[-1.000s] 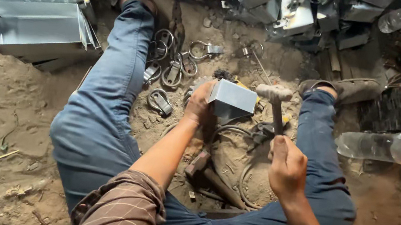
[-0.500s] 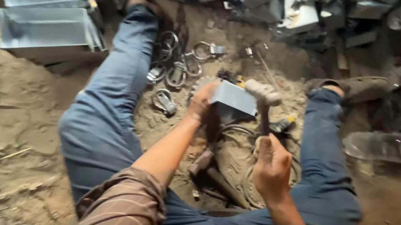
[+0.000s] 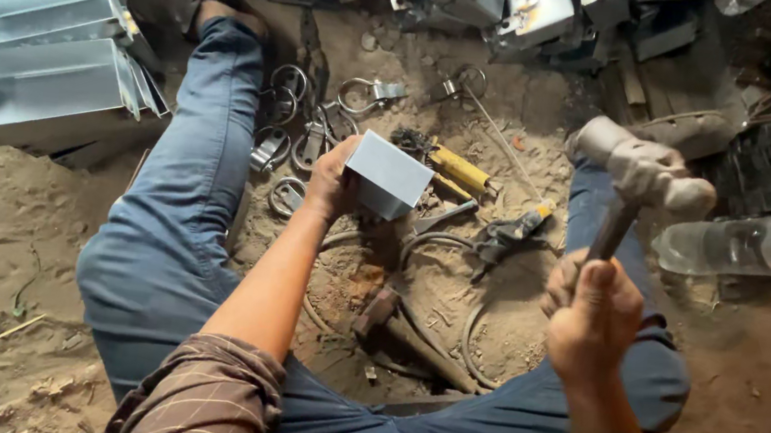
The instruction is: The person sits on the ground and hammers a small metal box to shape it, then uses a welding torch to weld the seams. The person repeatedly adjusts the box and welds different edges.
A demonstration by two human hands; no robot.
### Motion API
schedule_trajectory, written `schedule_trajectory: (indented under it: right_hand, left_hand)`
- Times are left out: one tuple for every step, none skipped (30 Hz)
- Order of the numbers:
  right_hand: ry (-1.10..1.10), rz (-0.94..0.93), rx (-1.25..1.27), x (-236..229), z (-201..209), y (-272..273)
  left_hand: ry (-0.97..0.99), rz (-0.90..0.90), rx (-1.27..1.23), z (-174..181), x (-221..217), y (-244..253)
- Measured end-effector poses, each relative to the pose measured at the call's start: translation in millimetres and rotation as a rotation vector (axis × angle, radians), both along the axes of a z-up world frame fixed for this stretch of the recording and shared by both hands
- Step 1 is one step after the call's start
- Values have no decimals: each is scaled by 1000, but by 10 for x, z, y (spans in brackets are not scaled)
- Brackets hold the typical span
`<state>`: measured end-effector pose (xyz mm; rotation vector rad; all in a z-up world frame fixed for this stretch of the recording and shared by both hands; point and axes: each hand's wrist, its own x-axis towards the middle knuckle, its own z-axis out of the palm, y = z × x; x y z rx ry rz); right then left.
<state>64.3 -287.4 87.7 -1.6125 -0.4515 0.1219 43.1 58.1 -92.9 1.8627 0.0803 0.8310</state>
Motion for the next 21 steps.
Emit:
schedule_trajectory:
  right_hand:
    - [-18, 34, 86, 27, -91, 116]
    - [-37, 68, 172, 24, -185, 248]
    - [-542, -3, -226, 30, -281, 403]
    - [-1036, -69, -636, 19, -349, 524]
    - [-759, -21, -676, 8, -371, 565]
    - [-481, 33, -704, 10, -369, 585]
    - [-208, 95, -717, 31, -360, 629]
    - [-165, 82, -676, 75, -321, 627]
    - [-100, 68, -641, 32, -287, 569]
    - [-34, 53, -606, -27, -272, 529]
    - [17, 26, -496, -8, -240, 486]
    - [67, -2, -387, -9, -223, 461]
    - [114, -27, -270, 0, -215, 463]
    - [-86, -5, -371, 44, -234, 517]
    - [-282, 22, -471, 64, -266, 589]
    - [-478, 51, -569, 81, -278, 622]
    - [-232, 50, -602, 118, -280, 630]
    - [15, 51, -628, 154, -270, 606]
    - [265, 58, -647, 191, -277, 590]
    - [179, 37, -624, 211, -285, 550]
    - [102, 13, -606, 185, -291, 457]
  left_hand:
    - [1, -8, -3, -4, -9, -5]
    - [2, -15, -7, -12, -18, -3]
    - [-1, -20, -8, -15, -16, 6]
    - [10, -13, 12, -19, -19, 7]
    - [21, -6, 30, -25, -13, -19]
    - [31, 0, 47, -30, -3, -42]
    - [-24, 26, 72, -27, 38, -31]
    - [-80, 50, 97, -28, 91, -31]
    - [-115, 64, 118, -54, 38, -57]
    - [-64, 46, 103, -80, -22, -37]
    - [-30, 28, 81, -105, 6, -47]
    - [5, 10, 59, -128, 23, -57]
    - [-6, 2, 63, -135, 38, -41]
    - [-18, -5, 67, -137, 47, -36]
    - [-25, -11, 71, -139, 23, -21]
    - [-32, -28, 78, -138, -4, -13]
    - [-46, -44, 86, -128, 9, -10]
    - [-60, -59, 95, -119, 33, -2]
    - [-76, -32, 118, -120, 49, 10]
    - [-93, -6, 141, -127, 71, 19]
    - [-102, 16, 158, -154, 63, -20]
